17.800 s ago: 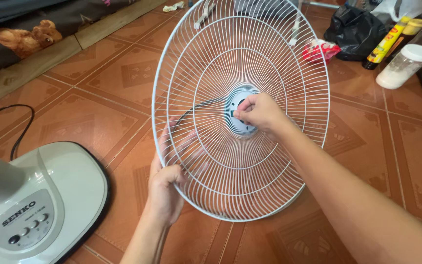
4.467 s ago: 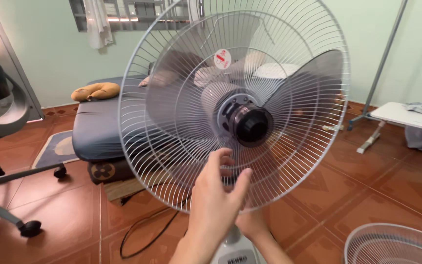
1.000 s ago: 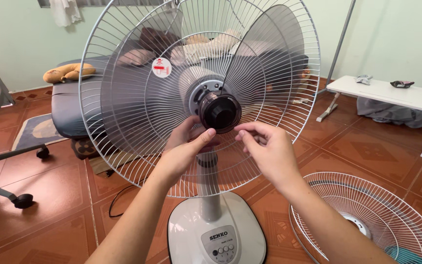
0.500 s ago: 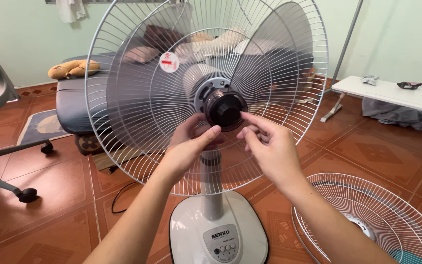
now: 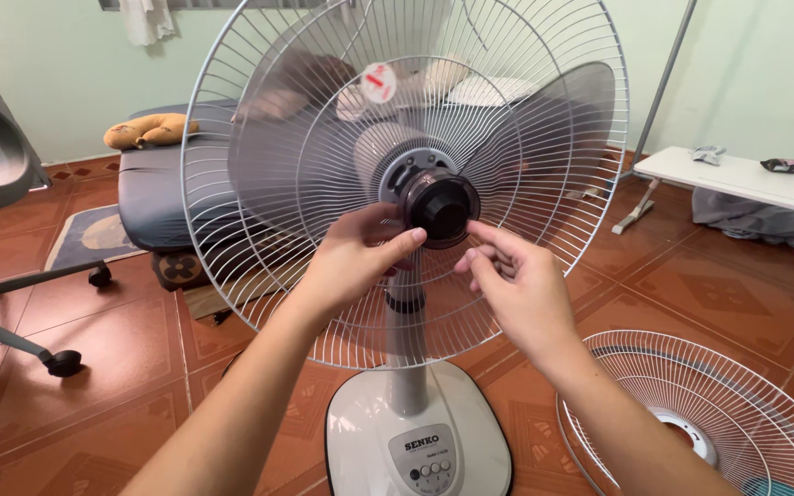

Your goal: The person disassembles a standing electric fan by removing the front grille, the central hub cap, the fan blades, and the rear grille. The components are placed on the floor as they are removed.

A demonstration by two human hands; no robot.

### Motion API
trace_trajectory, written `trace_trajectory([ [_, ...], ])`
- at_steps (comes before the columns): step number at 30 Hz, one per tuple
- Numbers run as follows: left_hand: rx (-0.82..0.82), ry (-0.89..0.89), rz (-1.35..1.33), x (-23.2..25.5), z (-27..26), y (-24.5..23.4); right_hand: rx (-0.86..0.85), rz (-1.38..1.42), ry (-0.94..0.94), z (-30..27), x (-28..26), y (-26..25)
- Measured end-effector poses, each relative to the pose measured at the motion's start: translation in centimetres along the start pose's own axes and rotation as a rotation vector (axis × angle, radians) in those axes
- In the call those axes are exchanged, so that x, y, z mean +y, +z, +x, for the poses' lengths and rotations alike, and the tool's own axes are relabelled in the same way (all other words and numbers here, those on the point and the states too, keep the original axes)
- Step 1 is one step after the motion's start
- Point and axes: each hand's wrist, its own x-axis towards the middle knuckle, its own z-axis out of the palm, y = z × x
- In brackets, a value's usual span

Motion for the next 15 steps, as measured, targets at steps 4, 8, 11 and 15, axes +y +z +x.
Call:
trace_trajectory([
  [4,0.006,0.01,0.094,0.5,0.3,-0.6,-0.002,-0.047,0.021,-0.4,-0.2,0.2],
  [8,-0.008,0.014,0.179,0.8,1.0,-1.1,-0.004,-0.038,0.014,-0.5,-0.2,0.4],
  [11,-0.03,0.049,0.152,1.0,1.4,-1.3,-0.001,-0.034,0.013,-0.5,-0.1,0.5],
  [15,-0.048,-0.024,0.166,1.0,1.4,-1.5,-0.002,-0.036,0.015,-0.7,0.1,0.6],
])
